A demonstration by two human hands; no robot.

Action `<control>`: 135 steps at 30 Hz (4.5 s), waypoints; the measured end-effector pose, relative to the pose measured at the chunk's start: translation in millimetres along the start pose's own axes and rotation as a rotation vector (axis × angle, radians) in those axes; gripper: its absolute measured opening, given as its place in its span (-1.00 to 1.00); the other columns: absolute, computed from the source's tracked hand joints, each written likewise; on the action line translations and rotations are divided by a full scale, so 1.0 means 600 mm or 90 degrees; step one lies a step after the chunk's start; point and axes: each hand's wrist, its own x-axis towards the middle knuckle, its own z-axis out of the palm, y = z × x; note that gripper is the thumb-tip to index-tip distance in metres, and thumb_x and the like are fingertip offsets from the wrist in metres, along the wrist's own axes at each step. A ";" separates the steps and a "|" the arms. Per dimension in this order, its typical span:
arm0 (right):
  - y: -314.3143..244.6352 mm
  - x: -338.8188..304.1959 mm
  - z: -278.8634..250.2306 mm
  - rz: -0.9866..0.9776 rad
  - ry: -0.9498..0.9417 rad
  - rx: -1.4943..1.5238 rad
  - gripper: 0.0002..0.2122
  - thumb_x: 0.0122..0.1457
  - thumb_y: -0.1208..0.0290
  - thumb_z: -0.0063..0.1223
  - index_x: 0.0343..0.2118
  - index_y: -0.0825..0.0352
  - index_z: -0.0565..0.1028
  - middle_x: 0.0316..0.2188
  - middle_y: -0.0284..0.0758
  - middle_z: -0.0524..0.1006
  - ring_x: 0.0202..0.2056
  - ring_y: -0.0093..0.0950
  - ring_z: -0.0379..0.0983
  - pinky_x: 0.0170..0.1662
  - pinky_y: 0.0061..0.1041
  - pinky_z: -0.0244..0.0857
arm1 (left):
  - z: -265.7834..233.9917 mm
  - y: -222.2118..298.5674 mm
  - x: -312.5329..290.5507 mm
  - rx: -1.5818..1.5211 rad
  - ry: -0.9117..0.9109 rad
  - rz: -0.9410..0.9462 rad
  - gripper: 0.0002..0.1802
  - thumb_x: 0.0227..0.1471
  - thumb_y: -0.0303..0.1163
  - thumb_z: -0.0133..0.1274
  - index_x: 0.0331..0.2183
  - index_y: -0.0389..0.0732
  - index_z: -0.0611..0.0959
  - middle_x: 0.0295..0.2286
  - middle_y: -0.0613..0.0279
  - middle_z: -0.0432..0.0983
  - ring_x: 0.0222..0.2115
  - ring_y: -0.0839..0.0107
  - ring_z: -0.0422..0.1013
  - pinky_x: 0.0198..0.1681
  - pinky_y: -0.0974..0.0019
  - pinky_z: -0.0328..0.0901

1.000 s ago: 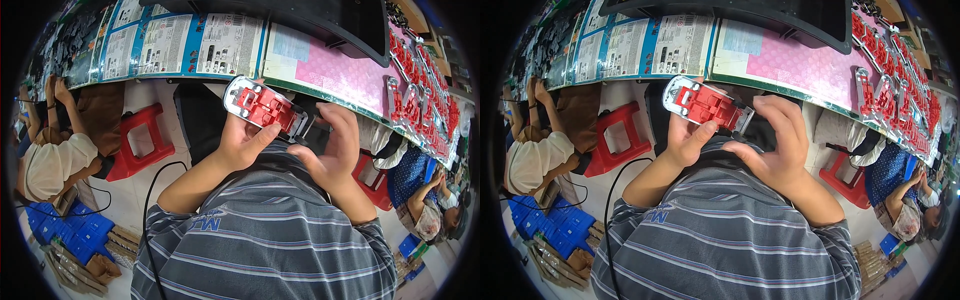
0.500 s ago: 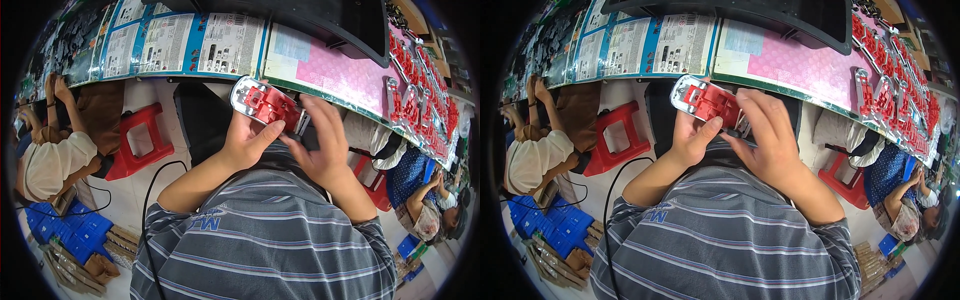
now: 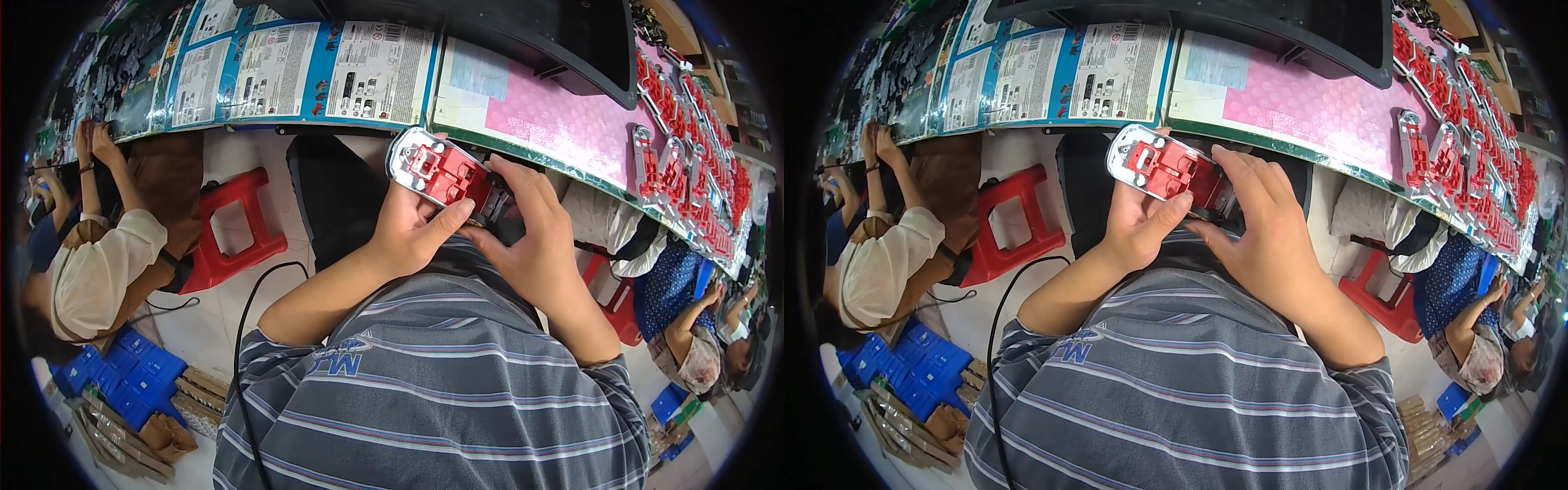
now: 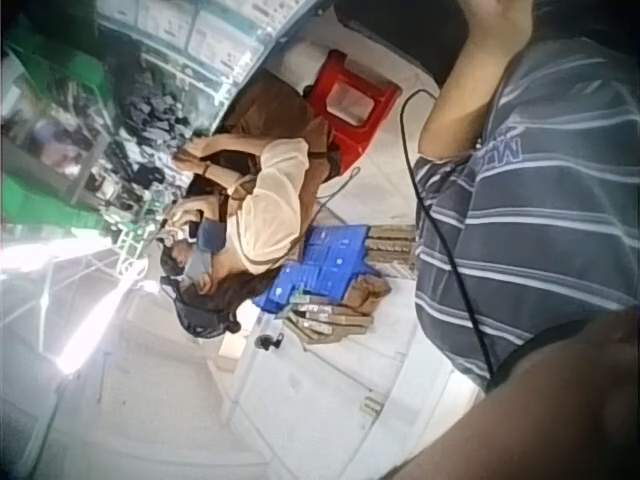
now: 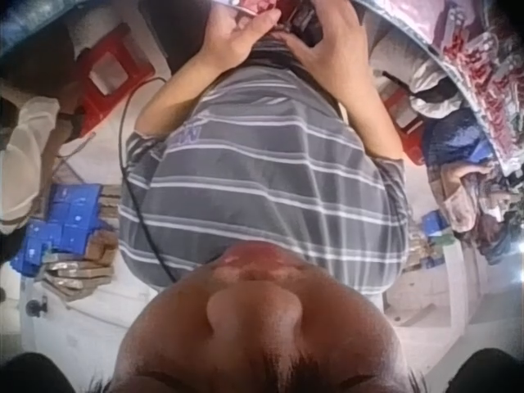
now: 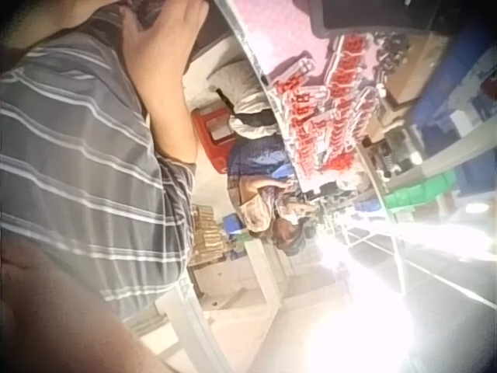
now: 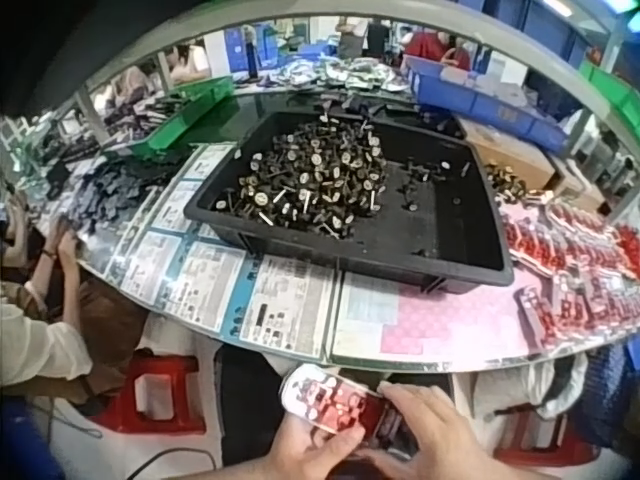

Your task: The person assembles toy cars by picking up wheel axles and pressing them into the toy car bodies by hand, then placing the assembled cars onto the table.

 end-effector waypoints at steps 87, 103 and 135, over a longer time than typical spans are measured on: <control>0.273 0.292 -0.320 0.032 0.404 -0.372 -0.42 0.10 0.09 0.33 0.05 0.44 0.47 0.02 0.09 0.42 -0.01 0.00 0.45 0.05 -0.18 0.36 | -0.018 -0.009 0.011 -0.010 0.007 -0.006 -0.23 0.23 -0.46 0.07 0.31 -0.31 0.04 0.09 0.03 0.31 0.09 0.32 0.35 0.21 0.21 0.21; 0.253 0.451 -0.174 -0.069 0.202 -0.297 -0.84 0.01 0.50 0.31 -0.34 0.41 0.60 -0.14 -0.05 0.56 -0.26 -0.09 0.58 -0.11 -0.29 0.48 | -0.013 0.011 -0.003 0.014 0.035 -0.023 -0.22 0.22 -0.45 0.09 0.30 -0.26 0.03 0.01 0.08 0.39 -0.04 0.40 0.44 -0.13 0.37 0.44; -0.002 0.025 -0.009 -0.020 0.021 0.088 -0.37 -0.24 0.50 0.51 -0.01 0.38 0.48 -0.18 -0.20 0.55 -0.21 -0.35 0.48 -0.08 -0.44 0.37 | -0.026 0.017 0.006 -0.008 0.038 0.046 -0.19 0.22 -0.49 0.08 0.32 -0.33 -0.01 0.12 -0.01 0.29 0.12 0.31 0.33 0.21 0.20 0.23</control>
